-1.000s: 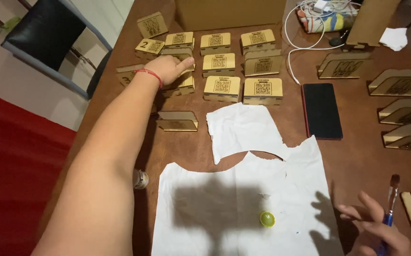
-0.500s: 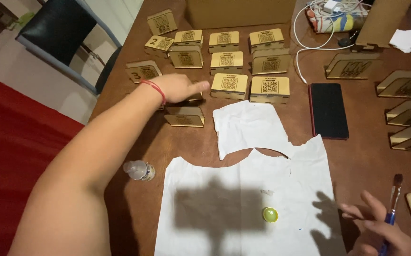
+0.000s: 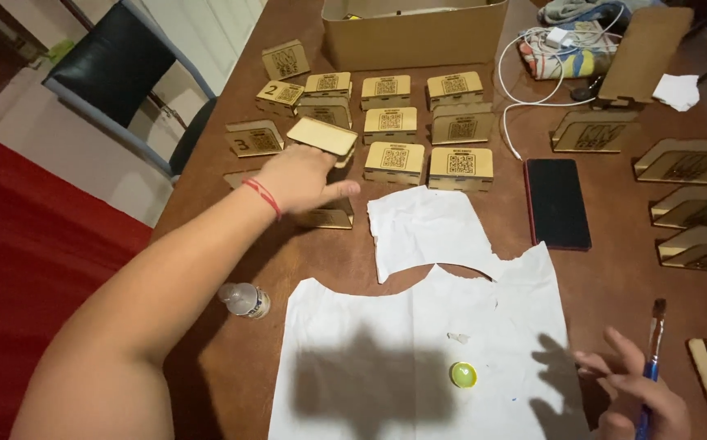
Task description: Applying glue to the edges of laser-cut wooden box components using a paintbrush for assembly.
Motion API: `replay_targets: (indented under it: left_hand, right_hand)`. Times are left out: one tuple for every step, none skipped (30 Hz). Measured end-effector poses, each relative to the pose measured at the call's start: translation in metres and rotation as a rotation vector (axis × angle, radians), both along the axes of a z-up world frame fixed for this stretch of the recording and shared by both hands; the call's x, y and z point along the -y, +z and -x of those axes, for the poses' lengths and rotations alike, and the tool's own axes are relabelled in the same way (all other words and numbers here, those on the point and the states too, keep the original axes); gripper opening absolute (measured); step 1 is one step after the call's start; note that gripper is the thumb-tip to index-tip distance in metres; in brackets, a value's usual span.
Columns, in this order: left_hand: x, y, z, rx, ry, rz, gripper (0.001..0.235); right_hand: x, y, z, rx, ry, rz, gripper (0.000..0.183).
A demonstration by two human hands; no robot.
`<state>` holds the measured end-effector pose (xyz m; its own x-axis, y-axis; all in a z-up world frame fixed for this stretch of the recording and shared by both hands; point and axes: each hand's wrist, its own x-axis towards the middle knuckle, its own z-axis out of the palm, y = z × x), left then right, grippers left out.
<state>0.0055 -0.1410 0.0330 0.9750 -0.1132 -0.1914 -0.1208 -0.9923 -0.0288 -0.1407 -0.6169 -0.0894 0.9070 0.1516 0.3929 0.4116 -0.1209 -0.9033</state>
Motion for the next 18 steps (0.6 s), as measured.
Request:
replay_targets:
  left_hand:
    - [0.004, 0.009, -0.003, -0.077, 0.069, -0.014, 0.082]
    - [0.005, 0.015, -0.006, -0.078, 0.06, -0.011, 0.082]
    - [0.006, 0.021, -0.009, -0.126, 0.125, 0.017, 0.083]
    - [0.007, 0.029, -0.015, -0.172, 0.187, 0.043, 0.085]
    - [0.005, 0.031, -0.02, -0.17, 0.174, 0.042, 0.085]
    - [0.004, 0.032, -0.025, -0.216, 0.232, 0.054, 0.087]
    - [0.004, 0.033, -0.03, -0.263, 0.29, 0.065, 0.09]
    - [-0.003, 0.027, -0.037, -0.268, 0.28, 0.073, 0.09]
    - [-0.009, 0.021, -0.043, -0.275, 0.286, 0.066, 0.096]
    - [-0.014, 0.015, -0.052, -0.279, 0.287, 0.058, 0.102]
    - [-0.016, 0.015, -0.053, -0.281, 0.274, 0.065, 0.102]
    - [-0.017, 0.014, -0.056, -0.264, 0.28, 0.05, 0.097]
    - [-0.017, 0.012, -0.058, -0.247, 0.287, 0.036, 0.093]
    - [-0.017, 0.015, -0.056, -0.256, 0.262, 0.045, 0.093]
    - [-0.016, 0.017, -0.055, -0.233, 0.268, 0.026, 0.091]
    - [-0.017, 0.019, -0.053, -0.209, 0.274, 0.008, 0.09]
    - [-0.009, 0.026, -0.05, -0.218, 0.252, 0.018, 0.09]
    - [-0.003, 0.034, -0.045, -0.169, 0.234, -0.017, 0.081]
  right_hand:
    - [-0.017, 0.015, 0.006, 0.043, -0.105, -0.024, 0.036]
    - [-0.019, 0.015, 0.008, 0.043, -0.114, -0.021, 0.036]
    - [-0.021, 0.015, 0.009, 0.037, -0.118, -0.049, 0.035]
    - [-0.023, 0.014, 0.009, 0.034, -0.126, -0.08, 0.034]
    - [-0.027, 0.017, 0.01, 0.037, -0.139, -0.08, 0.034]
    - [-0.029, 0.02, 0.01, 0.021, -0.129, -0.113, 0.034]
    - [-0.03, 0.024, 0.011, 0.006, -0.119, -0.147, 0.033]
    - [-0.03, 0.024, 0.011, 0.003, -0.128, -0.137, 0.033]
    - [-0.029, 0.025, 0.011, 0.022, -0.157, -0.111, 0.036]
    - [-0.029, 0.025, 0.01, 0.044, -0.189, -0.085, 0.039]
    - [-0.032, 0.023, 0.006, 0.045, -0.201, -0.075, 0.039]
    - [-0.034, 0.021, 0.004, 0.124, -0.199, -0.118, 0.042]
    - [-0.036, 0.018, 0.002, 0.204, -0.195, -0.161, 0.045]
    - [-0.03, 0.012, 0.0, 0.201, -0.218, -0.145, 0.045]
    - [-0.025, 0.006, -0.002, 0.209, -0.139, -0.176, 0.043]
    - [-0.019, 0.0, -0.004, 0.216, -0.058, -0.208, 0.041]
    - [-0.017, 0.005, -0.002, 0.212, -0.079, -0.192, 0.041]
    - [-0.017, 0.009, -0.002, 0.232, -0.03, -0.18, 0.038]
